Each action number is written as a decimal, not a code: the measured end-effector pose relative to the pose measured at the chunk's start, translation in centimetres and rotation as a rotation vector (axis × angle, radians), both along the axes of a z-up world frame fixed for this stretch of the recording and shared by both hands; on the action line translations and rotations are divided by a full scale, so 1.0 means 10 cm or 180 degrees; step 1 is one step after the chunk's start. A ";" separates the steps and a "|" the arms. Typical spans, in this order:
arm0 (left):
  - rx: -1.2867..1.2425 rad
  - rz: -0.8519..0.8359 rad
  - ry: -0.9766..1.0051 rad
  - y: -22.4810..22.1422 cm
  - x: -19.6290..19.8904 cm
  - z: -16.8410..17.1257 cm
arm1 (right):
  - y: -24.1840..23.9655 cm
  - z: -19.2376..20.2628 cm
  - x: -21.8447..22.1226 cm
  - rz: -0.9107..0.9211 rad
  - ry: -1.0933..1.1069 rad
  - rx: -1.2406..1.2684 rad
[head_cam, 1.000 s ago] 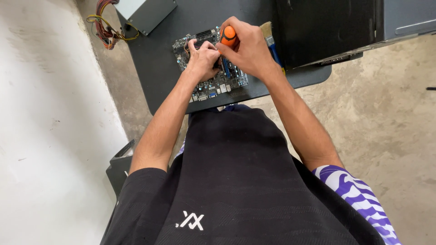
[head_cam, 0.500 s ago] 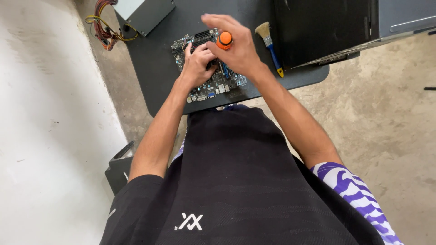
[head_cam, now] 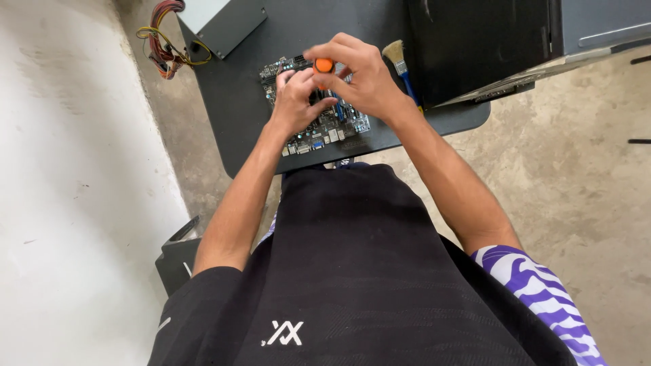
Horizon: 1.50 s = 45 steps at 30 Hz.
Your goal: A person is seen working on a computer motherboard at a repair bench, using a screwdriver to adjust the CPU fan and then lifting the board for inspection.
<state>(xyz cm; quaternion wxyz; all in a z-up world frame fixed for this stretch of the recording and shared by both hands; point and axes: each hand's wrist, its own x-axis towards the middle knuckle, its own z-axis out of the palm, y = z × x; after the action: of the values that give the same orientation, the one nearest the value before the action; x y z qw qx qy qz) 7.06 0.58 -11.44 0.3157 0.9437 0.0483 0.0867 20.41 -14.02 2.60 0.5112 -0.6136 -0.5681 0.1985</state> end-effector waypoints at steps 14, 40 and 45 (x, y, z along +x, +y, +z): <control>-0.1030 0.0262 -0.0792 -0.17 0.10 0.33 | -0.04 -0.38 0.15 -0.0869 -0.2708 -0.1015; -0.1135 0.0395 -0.0556 -0.11 0.08 0.25 | 0.09 0.03 0.12 -0.0192 -0.2589 -0.1428; -0.1188 0.0193 -0.0412 -0.10 0.03 0.23 | 0.05 -0.20 0.15 0.0439 -0.2317 -0.0780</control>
<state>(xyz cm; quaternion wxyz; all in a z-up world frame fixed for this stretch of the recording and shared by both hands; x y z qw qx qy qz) 7.35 -0.39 -9.14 0.4848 0.8594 0.0715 0.1462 21.90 -13.53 0.64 0.1846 -0.6608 -0.7243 0.0681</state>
